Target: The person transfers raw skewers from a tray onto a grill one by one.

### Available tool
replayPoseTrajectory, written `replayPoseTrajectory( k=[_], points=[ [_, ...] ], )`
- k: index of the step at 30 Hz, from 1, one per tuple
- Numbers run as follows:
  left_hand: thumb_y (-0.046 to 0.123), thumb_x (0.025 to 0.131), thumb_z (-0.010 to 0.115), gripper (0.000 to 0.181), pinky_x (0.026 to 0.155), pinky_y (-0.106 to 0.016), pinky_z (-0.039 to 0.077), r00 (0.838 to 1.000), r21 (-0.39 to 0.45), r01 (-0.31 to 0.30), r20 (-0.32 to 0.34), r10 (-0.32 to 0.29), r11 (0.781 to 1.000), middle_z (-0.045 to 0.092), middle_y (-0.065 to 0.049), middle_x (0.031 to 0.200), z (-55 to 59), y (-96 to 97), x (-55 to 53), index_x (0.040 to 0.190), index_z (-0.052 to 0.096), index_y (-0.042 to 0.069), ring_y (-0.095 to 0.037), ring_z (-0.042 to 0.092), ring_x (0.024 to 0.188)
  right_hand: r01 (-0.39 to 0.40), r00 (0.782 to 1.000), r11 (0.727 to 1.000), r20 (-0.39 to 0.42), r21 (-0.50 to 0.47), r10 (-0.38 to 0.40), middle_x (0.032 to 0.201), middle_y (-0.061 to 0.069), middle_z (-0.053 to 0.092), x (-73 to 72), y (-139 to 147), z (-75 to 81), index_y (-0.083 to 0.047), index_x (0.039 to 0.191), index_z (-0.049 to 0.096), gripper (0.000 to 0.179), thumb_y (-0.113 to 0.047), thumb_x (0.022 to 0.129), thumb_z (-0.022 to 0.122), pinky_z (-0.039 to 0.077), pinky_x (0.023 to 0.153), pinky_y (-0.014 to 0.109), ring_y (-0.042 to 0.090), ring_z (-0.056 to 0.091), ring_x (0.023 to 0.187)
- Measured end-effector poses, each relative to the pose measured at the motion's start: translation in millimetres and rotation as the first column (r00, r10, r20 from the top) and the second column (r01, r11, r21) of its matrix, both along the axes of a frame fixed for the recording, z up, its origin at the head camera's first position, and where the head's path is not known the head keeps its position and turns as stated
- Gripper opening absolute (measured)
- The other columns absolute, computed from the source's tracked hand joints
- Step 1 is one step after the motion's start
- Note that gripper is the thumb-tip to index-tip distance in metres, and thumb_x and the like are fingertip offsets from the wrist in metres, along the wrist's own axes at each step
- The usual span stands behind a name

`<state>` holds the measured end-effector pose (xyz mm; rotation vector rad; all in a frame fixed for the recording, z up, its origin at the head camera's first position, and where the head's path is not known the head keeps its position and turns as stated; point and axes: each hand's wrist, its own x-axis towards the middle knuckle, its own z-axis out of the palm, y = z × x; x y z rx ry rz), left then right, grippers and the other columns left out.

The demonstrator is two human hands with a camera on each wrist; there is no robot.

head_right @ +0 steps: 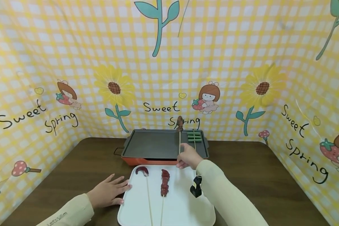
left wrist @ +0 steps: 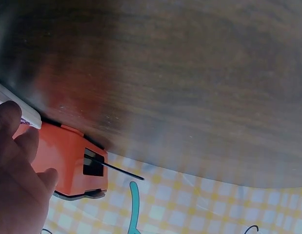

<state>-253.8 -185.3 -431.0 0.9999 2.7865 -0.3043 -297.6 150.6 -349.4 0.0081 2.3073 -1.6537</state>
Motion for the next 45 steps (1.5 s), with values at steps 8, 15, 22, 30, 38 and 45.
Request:
replayPoseTrajectory(
  k=[8,15,22,30,38,45],
  points=[
    [0.057,0.093,0.048,0.061,0.110,-0.055,0.028,1.000,0.017,0.012,-0.002,-0.012,1.000,0.049,-0.001,0.147,-1.1,0.3,1.2,0.143,0.051,0.023,-0.029,0.042,0.137,0.008,0.997,1.000,0.070,-0.010,-0.007,0.065,0.010,0.056,-3.2,4.4,-1.7,0.000,0.152,0.018,0.071,0.011,0.090,0.050,0.050,0.048,0.022,0.010,0.055,0.046],
    [0.059,0.093,0.047,0.062,0.110,-0.055,0.028,1.000,0.009,0.025,-0.012,-0.025,1.000,0.049,-0.001,0.146,-2.4,-0.9,0.6,0.144,0.050,0.023,-0.029,0.043,0.137,0.005,0.997,1.000,0.071,0.012,-0.006,0.065,0.009,0.055,-2.0,1.8,-5.4,0.002,0.151,0.019,0.071,0.011,0.089,0.051,0.050,0.048,0.022,0.011,0.055,0.045],
    [0.057,0.094,0.046,0.061,0.110,-0.057,0.028,1.000,0.048,0.029,-0.008,-0.029,0.998,0.048,-0.003,0.147,-3.6,-3.0,1.1,0.144,0.050,0.022,-0.030,0.042,0.137,0.000,0.997,1.000,0.081,-0.017,0.002,0.072,0.012,0.058,-5.6,-2.0,-8.8,0.002,0.152,0.019,0.070,0.011,0.090,0.051,0.051,0.050,0.023,0.011,0.056,0.047],
    [0.055,0.094,0.048,0.061,0.111,-0.057,0.026,0.999,0.067,0.013,0.029,-0.015,0.998,0.047,-0.004,0.148,-2.3,-1.8,1.2,0.145,0.048,0.021,-0.031,0.039,0.139,0.016,0.994,0.998,0.111,-0.058,-0.009,0.074,0.012,0.059,-7.6,-4.6,-16.9,0.004,0.152,0.017,0.070,0.011,0.090,0.050,0.051,0.049,0.021,0.009,0.056,0.046],
    [0.056,0.094,0.047,0.061,0.110,-0.057,0.027,0.999,0.050,0.031,0.012,-0.031,0.998,0.048,-0.003,0.148,-0.1,-1.6,1.3,0.145,0.049,0.022,-0.029,0.040,0.138,0.023,0.996,0.999,0.088,-0.045,-0.019,0.072,0.012,0.059,-7.3,-9.7,-22.5,0.006,0.150,0.019,0.069,0.010,0.090,0.051,0.050,0.048,0.021,0.009,0.055,0.045],
    [0.056,0.094,0.048,0.061,0.109,-0.057,0.028,1.000,0.042,0.025,0.018,-0.026,0.999,0.048,-0.003,0.147,1.4,-3.7,3.6,0.144,0.049,0.021,-0.030,0.041,0.138,0.023,0.996,0.999,0.084,-0.027,-0.021,0.071,0.013,0.060,-5.9,-14.4,-25.3,0.007,0.149,0.021,0.067,0.010,0.090,0.052,0.050,0.048,0.022,0.010,0.055,0.046]
  ],
)
